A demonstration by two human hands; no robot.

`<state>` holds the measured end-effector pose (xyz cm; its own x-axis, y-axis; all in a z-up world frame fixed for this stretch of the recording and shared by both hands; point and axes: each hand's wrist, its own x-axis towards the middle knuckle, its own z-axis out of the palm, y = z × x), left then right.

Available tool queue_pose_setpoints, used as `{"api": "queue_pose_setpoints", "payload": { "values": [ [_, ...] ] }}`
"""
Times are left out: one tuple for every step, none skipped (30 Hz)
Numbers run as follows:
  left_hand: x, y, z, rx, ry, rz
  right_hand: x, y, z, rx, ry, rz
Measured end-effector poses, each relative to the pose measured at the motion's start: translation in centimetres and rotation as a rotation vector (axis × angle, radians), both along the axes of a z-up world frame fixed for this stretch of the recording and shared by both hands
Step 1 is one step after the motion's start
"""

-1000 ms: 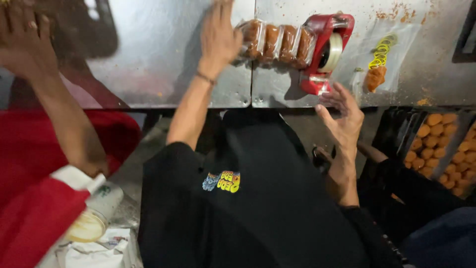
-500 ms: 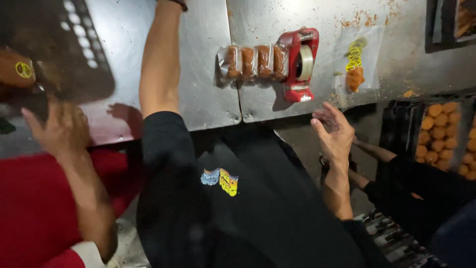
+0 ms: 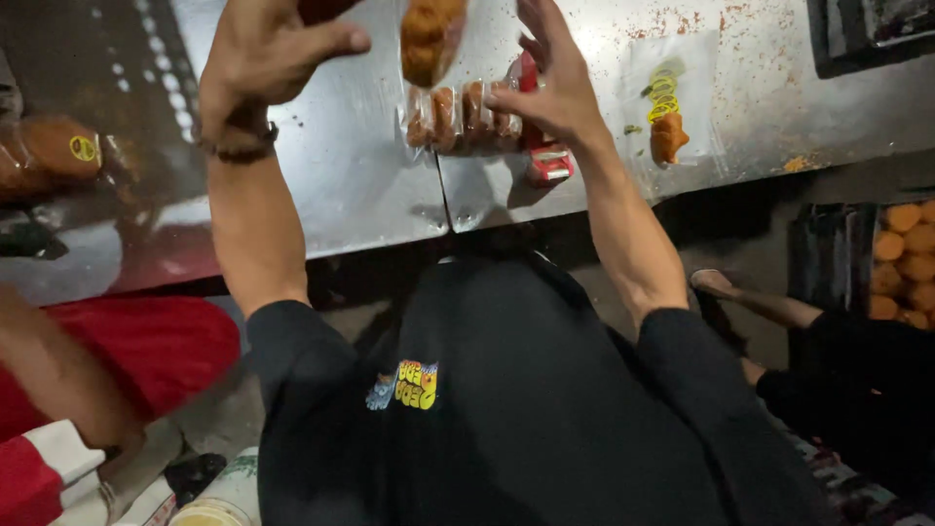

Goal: The person packages fried snacks by hand, placing each item into a plastic bag and sealing it with a tape dispenser. The finished packages are then arranged in a row on the metal work surface.

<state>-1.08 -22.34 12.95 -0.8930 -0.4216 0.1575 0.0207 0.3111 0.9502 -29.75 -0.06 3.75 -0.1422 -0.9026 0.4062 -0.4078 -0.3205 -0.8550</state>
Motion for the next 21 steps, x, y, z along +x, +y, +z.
{"api": "queue_pose_setpoints", "payload": {
  "values": [
    [0.1, 1.9, 1.6, 0.065, 0.091, -0.062, 0.1, -1.4, 0.5, -0.055, -0.029, 0.083],
    [0.4, 3.9, 2.9, 0.136, 0.176, -0.118, 0.4, -2.1, 1.0, -0.113, -0.058, 0.171],
    [0.2, 5.6, 3.8, 0.177, 0.197, -0.082, 0.7, -1.8, 1.5, -0.006, -0.168, 0.273],
    [0.1, 7.1, 4.3, 0.220, 0.219, -0.043, 1.1, -1.3, 1.8, 0.105, -0.276, 0.380],
    [-0.1, 8.3, 4.4, 0.262, 0.242, -0.004, 1.7, -0.7, 2.1, 0.217, -0.381, 0.488],
    [-0.4, 9.7, 3.9, 0.311, 0.351, 0.009, 2.5, 0.3, 2.3, 0.246, -0.494, 0.470],
    [-0.8, 11.1, 3.0, 0.358, 0.462, 0.018, 3.6, 1.7, 2.4, 0.276, -0.607, 0.450],
    [-1.1, 12.5, 2.0, 0.407, 0.574, 0.022, 4.4, 2.9, 2.5, 0.308, -0.721, 0.424],
    [-1.3, 14.1, 1.0, 0.459, 0.547, 0.059, 4.5, 3.7, 2.6, 0.301, -0.651, 0.401],
    [-1.6, 15.9, -0.2, 0.517, 0.520, 0.091, 4.3, 4.6, 2.8, 0.296, -0.579, 0.371],
    [-2.0, 17.2, -1.3, 0.575, 0.494, 0.123, 4.1, 5.3, 2.8, 0.291, -0.507, 0.341],
    [-2.9, 18.3, -2.5, 0.601, 0.431, 0.170, 4.0, 6.2, 2.8, 0.288, -0.453, 0.336],
    [-3.7, 19.3, -3.6, 0.627, 0.367, 0.215, 4.0, 7.0, 2.7, 0.285, -0.398, 0.331],
    [-4.2, 20.2, -4.4, 0.657, 0.302, 0.265, 3.8, 7.6, 2.7, 0.286, -0.345, 0.331],
    [-4.6, 20.9, -5.0, 0.674, 0.317, 0.282, 3.3, 8.1, 2.8, 0.282, -0.301, 0.335],
    [-4.9, 21.5, -5.5, 0.689, 0.330, 0.294, 2.6, 8.6, 2.9, 0.273, -0.259, 0.335],
    [-5.1, 21.9, -5.8, 0.704, 0.343, 0.306, 2.2, 9.1, 3.0, 0.265, -0.218, 0.335],
    [-5.3, 22.3, -5.9, 0.716, 0.313, 0.291, 1.7, 9.4, 3.4, 0.225, -0.258, 0.321],
    [-5.4, 22.9, -5.9, 0.726, 0.284, 0.277, 1.0, 9.7, 3.8, 0.184, -0.298, 0.307],
    [-5.7, 23.3, -6.0, 0.738, 0.250, 0.253, 0.5, 10.1, 4.2, 0.141, -0.339, 0.283],
    [-6.2, 23.5, -6.2, 0.720, 0.256, 0.226, 0.3, 10.0, 4.3, 0.150, -0.431, 0.309]
  ]
}}
